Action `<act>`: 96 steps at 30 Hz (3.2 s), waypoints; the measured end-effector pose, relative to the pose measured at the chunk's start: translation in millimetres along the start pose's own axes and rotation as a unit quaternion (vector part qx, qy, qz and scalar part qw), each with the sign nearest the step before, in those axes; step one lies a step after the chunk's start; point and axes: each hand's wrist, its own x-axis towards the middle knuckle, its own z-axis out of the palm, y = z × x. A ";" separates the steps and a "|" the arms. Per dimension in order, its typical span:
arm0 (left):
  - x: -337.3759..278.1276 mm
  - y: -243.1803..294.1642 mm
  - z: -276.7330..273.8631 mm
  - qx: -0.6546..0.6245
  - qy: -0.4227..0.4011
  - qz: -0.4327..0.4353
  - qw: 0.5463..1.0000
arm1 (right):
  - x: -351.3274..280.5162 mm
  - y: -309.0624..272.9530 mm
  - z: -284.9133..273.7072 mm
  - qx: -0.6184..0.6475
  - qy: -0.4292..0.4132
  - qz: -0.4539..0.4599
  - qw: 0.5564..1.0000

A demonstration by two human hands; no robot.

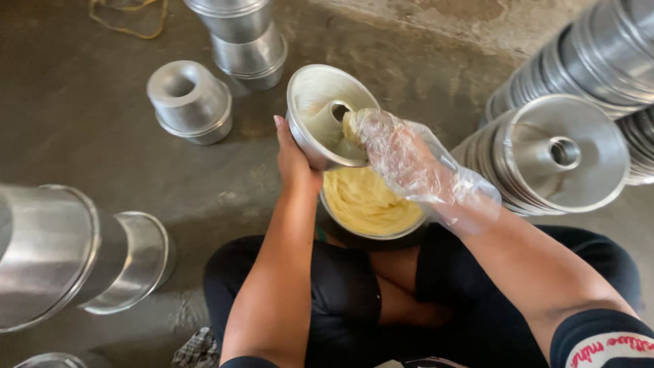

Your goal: The person scoops a yellow substance from a bowl and spreads it inside metal bundt-style molds using a gloved hand. The person handles multiple molds one at a time, coating the interior surfaces, and stacks the greased molds nearby.

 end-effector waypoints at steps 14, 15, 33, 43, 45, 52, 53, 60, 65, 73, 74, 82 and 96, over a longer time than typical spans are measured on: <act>38.5 88.4 -23.9 0.097 0.184 0.202 0.957 | 136.4 26.6 73.2 -0.391 -0.124 -0.331 0.850; 44.3 96.5 -29.3 0.136 0.175 0.255 0.941 | 151.5 33.2 82.8 -0.407 -0.132 -0.352 0.832; 88.1 160.0 -69.0 0.052 0.089 0.324 0.940 | 323.4 47.2 236.5 -0.209 -0.162 -0.391 0.882; 91.0 165.2 -62.7 0.011 0.146 0.278 0.949 | 332.7 51.3 271.2 -0.311 -0.139 -0.377 0.862; 89.6 165.1 -60.2 0.013 0.147 0.272 0.951 | 330.5 51.7 276.3 -0.343 -0.126 -0.367 0.855; 90.6 159.0 -56.7 -0.010 0.148 0.285 0.947 | 326.2 48.6 281.6 -0.393 -0.110 -0.354 0.842; 91.2 158.9 -57.8 -0.011 0.149 0.284 0.947 | 325.1 48.8 280.7 -0.390 -0.115 -0.356 0.842; 95.5 158.4 -69.2 -0.021 0.119 0.298 0.947 | 320.6 45.2 272.5 -0.335 -0.097 -0.367 0.862; 99.1 155.3 -83.9 -0.030 0.110 0.308 0.945 | 300.6 41.3 245.1 -0.303 -0.112 -0.349 0.880; 94.8 135.5 -78.8 -0.047 0.147 0.283 0.947 | 152.0 18.9 90.0 -0.313 -0.189 -0.220 0.905; 90.3 128.4 -73.2 -0.039 0.153 0.265 0.951 | 124.9 16.0 63.9 -0.318 -0.194 -0.192 0.908; 23.9 36.3 0.9 0.104 -0.006 0.111 0.988 | -32.4 -21.6 -113.8 -0.419 0.008 -0.066 0.906; -60.9 -62.4 39.4 0.231 -0.205 -0.081 0.948 | -116.7 -15.8 -217.9 -0.449 0.213 0.009 0.868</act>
